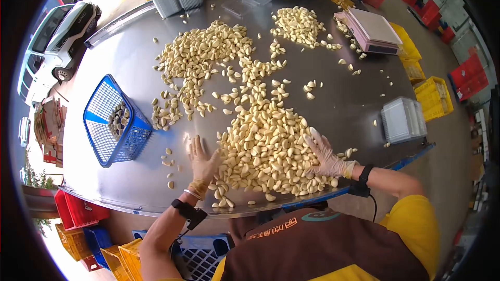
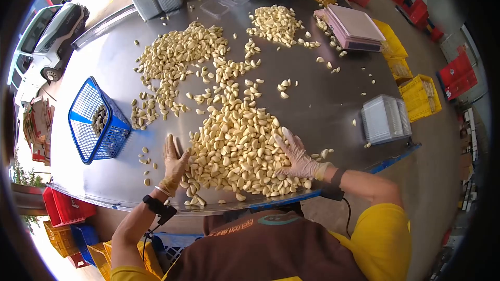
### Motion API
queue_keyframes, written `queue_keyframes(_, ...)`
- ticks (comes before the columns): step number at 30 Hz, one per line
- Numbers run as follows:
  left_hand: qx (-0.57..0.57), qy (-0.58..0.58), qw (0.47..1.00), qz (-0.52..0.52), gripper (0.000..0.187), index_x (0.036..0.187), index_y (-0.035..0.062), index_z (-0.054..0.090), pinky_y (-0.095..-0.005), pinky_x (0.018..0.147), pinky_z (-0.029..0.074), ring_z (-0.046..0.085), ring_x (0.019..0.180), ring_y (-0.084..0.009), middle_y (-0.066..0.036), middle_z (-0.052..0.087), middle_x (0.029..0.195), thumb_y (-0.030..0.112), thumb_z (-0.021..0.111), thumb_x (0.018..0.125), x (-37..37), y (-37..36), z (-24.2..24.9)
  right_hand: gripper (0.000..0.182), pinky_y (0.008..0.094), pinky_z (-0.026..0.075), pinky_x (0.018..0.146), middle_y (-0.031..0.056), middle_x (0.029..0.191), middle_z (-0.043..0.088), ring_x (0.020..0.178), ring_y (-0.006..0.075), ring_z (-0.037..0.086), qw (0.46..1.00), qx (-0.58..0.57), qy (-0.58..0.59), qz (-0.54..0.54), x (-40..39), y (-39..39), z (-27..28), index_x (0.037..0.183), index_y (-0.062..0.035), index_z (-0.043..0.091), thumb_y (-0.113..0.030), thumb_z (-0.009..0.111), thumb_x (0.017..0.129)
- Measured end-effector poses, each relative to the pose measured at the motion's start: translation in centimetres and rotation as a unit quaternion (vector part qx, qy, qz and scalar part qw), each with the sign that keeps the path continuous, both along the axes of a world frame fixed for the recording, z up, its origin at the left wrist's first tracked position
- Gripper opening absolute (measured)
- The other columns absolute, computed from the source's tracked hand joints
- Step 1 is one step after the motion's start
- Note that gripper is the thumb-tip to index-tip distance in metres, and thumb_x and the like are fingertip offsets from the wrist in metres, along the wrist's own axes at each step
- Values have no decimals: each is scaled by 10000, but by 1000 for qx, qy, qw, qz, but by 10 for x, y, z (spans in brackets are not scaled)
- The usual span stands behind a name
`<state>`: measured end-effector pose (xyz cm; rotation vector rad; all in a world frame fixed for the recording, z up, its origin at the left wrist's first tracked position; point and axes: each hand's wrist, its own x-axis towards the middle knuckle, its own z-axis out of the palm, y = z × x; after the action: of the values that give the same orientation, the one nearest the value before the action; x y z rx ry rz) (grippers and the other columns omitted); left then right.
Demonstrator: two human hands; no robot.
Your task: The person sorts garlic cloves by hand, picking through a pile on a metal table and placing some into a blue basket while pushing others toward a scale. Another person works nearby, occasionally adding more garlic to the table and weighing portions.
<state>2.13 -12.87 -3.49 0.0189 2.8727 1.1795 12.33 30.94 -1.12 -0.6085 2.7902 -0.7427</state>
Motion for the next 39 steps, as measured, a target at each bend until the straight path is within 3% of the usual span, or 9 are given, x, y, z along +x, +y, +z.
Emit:
queue_keyframes(2,380,-98,919,32,877,1546,34,261,-417,1197,234,262,1464,-377,-205,273,1589,306,743,865,17,51,18,1090,634,55,1172,247,1621,-4,1503,455,-5,999,-2,17,27,-3,-11,10,1606,-209,51,-792,529,819)
queue_keyframes(6,170,-23,984,44,815,1515,49,339,-389,1156,317,358,1400,-324,-188,344,1533,206,764,837,37,130,30,1018,652,94,1154,190,1626,77,1482,442,83,993,49,68,86,-3,-16,-4,1589,-282,163,-833,490,798)
queue_keyframes(12,517,-70,846,111,673,1508,50,340,-330,1078,406,491,1259,-232,-137,448,1425,113,664,921,-49,260,22,1051,620,245,1108,180,1495,270,1321,436,289,979,58,197,2,-90,-4,-21,1525,-186,278,-675,723,708)
queue_keyframes(21,350,-5,937,-8,757,1543,29,284,-352,1144,321,373,1418,-307,-184,288,1595,319,631,937,-315,400,27,1108,574,270,1097,136,1592,243,1355,421,314,930,120,261,-228,-367,130,-4,1587,-194,206,-623,736,713)
queue_keyframes(24,109,79,956,-260,700,1522,96,355,-393,1187,267,265,1467,-386,-203,261,1598,314,645,924,-278,351,48,943,565,249,1118,140,1605,239,1400,409,299,926,60,292,-234,-347,122,9,1577,-197,244,-515,703,818)
queue_keyframes(26,69,39,966,-246,669,1493,102,403,-448,1191,257,277,1456,-404,-215,285,1580,288,663,906,-196,297,106,812,551,230,1141,159,1585,275,1432,390,278,956,32,265,-122,-286,105,19,1548,-175,318,-462,669,874)
queue_keyframes(31,-163,13,986,-44,621,1427,64,468,-439,1125,352,414,1366,-379,-207,435,1480,115,704,855,-26,89,96,675,472,298,1097,114,1560,322,1433,276,300,951,-69,116,278,-123,41,28,1494,-217,373,-419,611,896)
queue_keyframes(37,-156,29,983,95,505,1352,62,545,-422,1046,430,540,1250,-352,-178,551,1368,92,667,863,97,-29,60,548,507,333,1057,91,1503,392,1383,285,386,863,-202,81,455,-38,-63,10,1352,-219,493,-257,649,828)
queue_keyframes(39,47,-21,986,160,424,1283,53,606,-413,1001,466,624,1137,-333,-168,619,1273,92,655,865,91,-22,66,484,531,284,1112,77,1507,394,1386,272,392,824,-229,109,507,-39,-85,-2,1317,-230,517,-236,626,845)
